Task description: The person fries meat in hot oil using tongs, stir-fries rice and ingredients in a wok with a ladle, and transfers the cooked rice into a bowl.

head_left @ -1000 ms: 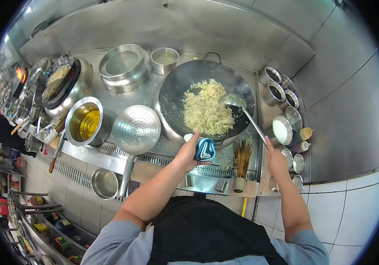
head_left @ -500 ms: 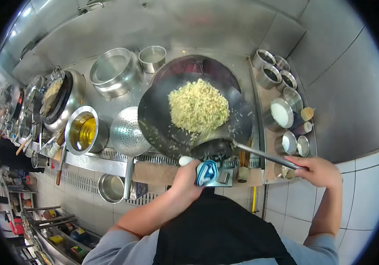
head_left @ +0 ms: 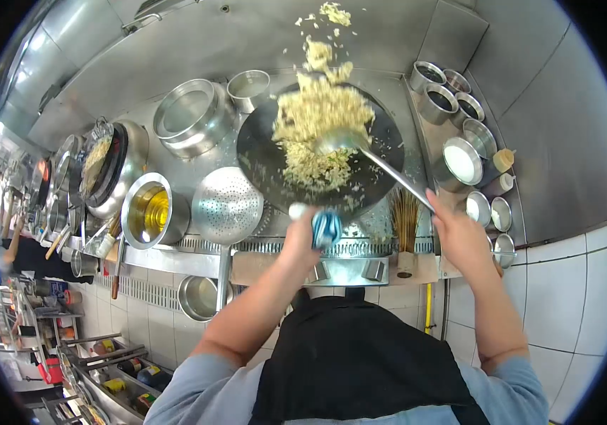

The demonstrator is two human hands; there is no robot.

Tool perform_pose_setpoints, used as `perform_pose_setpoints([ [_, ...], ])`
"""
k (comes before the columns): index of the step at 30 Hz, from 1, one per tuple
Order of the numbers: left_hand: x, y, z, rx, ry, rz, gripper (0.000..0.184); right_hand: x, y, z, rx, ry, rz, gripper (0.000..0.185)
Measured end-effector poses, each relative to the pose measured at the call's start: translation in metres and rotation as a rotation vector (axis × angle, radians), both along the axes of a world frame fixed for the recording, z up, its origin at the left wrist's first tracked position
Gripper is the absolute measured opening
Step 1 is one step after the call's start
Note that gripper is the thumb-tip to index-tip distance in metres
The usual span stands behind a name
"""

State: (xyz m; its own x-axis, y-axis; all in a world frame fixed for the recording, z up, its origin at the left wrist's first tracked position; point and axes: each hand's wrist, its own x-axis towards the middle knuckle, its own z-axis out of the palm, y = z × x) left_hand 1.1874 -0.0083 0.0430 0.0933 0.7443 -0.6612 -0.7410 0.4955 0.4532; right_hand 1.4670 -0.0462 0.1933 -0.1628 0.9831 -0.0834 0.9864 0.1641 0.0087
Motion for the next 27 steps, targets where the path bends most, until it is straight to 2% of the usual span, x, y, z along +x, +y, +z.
perform_pose_setpoints([
  [1,-0.004,0.018,0.007,0.026,-0.069,-0.134,0.019,0.004,-0.005,0.003,-0.081,-0.041,-0.041,0.051],
  [2,0.001,0.027,0.039,-0.065,-0.057,-0.068,0.023,0.006,-0.007,0.004,-0.070,-0.047,-0.034,0.051],
  [4,-0.001,0.058,-0.021,-0.040,-0.103,-0.158,0.021,0.009,-0.016,0.002,-0.196,-0.065,-0.028,0.050],
  [6,0.015,0.056,-0.030,-0.067,-0.087,-0.021,0.021,0.013,-0.019,0.010,-0.213,-0.062,-0.045,0.048],
  [7,0.017,0.039,-0.028,0.029,-0.090,-0.012,0.019,0.015,-0.020,0.034,-0.260,-0.024,-0.039,0.047],
  [8,0.022,0.008,0.003,-0.018,-0.058,0.034,0.019,0.017,-0.020,0.057,-0.298,0.013,-0.030,0.045],
  [9,0.025,-0.018,0.006,-0.027,-0.104,0.047,0.018,0.030,-0.021,0.071,-0.362,0.003,0.051,0.044],
  [10,0.028,-0.043,0.057,-0.087,-0.148,0.061,0.017,0.029,-0.015,0.075,-0.353,0.005,0.048,0.044],
  [12,0.018,-0.053,0.070,-0.120,-0.152,-0.048,0.020,0.021,-0.013,0.075,-0.426,0.055,0.107,0.043],
  [13,0.013,-0.032,0.042,-0.103,-0.213,-0.046,0.015,0.002,-0.004,0.061,-0.423,0.030,-0.019,0.046],
  [14,0.017,-0.009,0.048,-0.145,-0.129,0.007,0.016,-0.019,0.007,0.051,-0.381,0.011,-0.081,0.047],
  [15,0.019,-0.009,0.021,-0.092,-0.094,0.002,0.016,-0.010,0.021,0.008,-0.190,0.038,0.102,0.044],
  [16,0.018,-0.007,-0.008,-0.034,-0.059,-0.004,0.015,-0.017,0.027,-0.011,-0.193,0.049,0.100,0.044],
  [18,0.011,-0.049,-0.025,-0.132,0.025,-0.110,0.014,-0.036,0.028,-0.032,-0.134,-0.039,-0.025,0.045],
  [19,0.010,-0.066,-0.071,-0.128,0.014,-0.081,0.013,-0.033,0.021,-0.022,-0.152,0.038,-0.041,0.046],
  [20,0.003,-0.083,-0.051,-0.269,0.022,-0.151,0.013,-0.022,0.018,-0.008,-0.149,0.054,-0.051,0.046],
  [22,0.008,-0.094,0.023,-0.185,0.022,-0.113,0.013,0.007,0.012,0.022,-0.282,0.032,0.122,0.045],
  [24,-0.003,-0.062,0.070,-0.196,-0.010,-0.040,0.013,0.012,0.024,0.056,-0.504,0.226,0.119,0.044],
  [26,-0.004,-0.013,0.071,-0.084,-0.041,-0.041,0.013,0.000,0.036,0.037,-0.515,0.169,0.085,0.044],
  [27,-0.003,-0.009,0.039,-0.060,-0.031,-0.027,0.013,-0.006,0.042,0.000,-0.296,0.104,0.073,0.045],
])
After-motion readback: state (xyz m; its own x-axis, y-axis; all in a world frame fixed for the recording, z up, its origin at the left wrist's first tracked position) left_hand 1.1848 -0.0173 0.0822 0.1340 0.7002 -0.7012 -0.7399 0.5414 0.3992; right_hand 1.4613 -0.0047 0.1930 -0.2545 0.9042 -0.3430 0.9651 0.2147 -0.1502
